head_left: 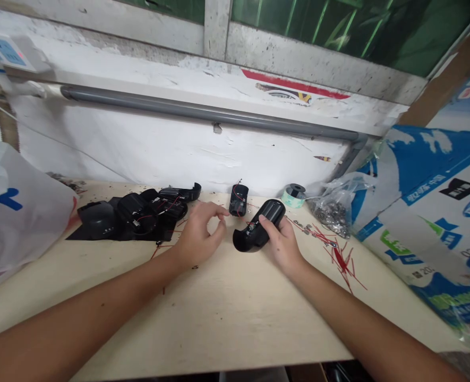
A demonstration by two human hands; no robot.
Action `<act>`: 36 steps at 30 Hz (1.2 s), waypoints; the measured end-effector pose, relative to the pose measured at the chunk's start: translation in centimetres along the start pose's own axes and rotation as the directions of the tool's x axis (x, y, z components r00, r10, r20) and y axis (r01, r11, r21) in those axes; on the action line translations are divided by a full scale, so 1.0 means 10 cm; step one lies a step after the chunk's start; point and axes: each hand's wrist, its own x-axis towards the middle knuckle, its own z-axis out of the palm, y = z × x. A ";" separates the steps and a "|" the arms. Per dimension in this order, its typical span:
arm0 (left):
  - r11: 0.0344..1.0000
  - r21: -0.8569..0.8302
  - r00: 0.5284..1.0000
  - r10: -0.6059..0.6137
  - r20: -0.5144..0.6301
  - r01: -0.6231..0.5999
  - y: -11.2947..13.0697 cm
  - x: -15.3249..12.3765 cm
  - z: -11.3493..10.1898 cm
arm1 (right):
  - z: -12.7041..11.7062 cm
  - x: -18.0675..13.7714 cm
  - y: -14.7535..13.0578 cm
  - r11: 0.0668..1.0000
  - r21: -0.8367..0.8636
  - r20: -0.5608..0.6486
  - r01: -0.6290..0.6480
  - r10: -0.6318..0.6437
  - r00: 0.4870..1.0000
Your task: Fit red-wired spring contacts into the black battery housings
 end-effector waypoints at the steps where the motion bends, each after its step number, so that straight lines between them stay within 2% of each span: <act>1: 0.999 -0.017 0.999 0.037 0.034 -0.036 0.04 -0.01 0.01 | 0.02 -0.02 -0.02 0.999 -0.039 0.015 0.024 -0.023 1.000; 5: 0.996 -0.072 0.994 0.065 0.090 -0.059 0.09 -0.05 0.07 | 0.07 -0.07 -0.06 0.997 -0.067 0.086 0.033 -0.027 0.996; 8: 0.992 -0.101 0.992 0.081 0.100 -0.071 0.07 -0.05 0.10 | 0.06 -0.06 0.01 0.999 -0.045 0.100 -0.014 0.019 0.995; 15: 0.991 0.107 0.991 0.065 0.115 -0.078 0.08 -0.09 0.11 | -0.02 -0.01 0.20 0.995 0.013 0.142 -0.098 0.095 0.985; 25: 0.995 -0.003 0.965 0.098 0.243 -0.100 0.08 -0.13 0.09 | 0.02 -0.03 0.12 0.986 0.036 0.117 -0.164 0.159 0.980; 31: 0.989 0.116 0.980 0.069 0.187 -0.092 0.09 -0.12 0.08 | 0.06 -0.05 0.05 0.968 0.115 0.102 -0.225 0.214 0.971; 36: 0.983 0.150 0.977 0.077 0.198 -0.108 0.09 -0.14 0.09 | 0.07 -0.06 0.03 0.935 0.137 0.147 -0.327 0.307 0.940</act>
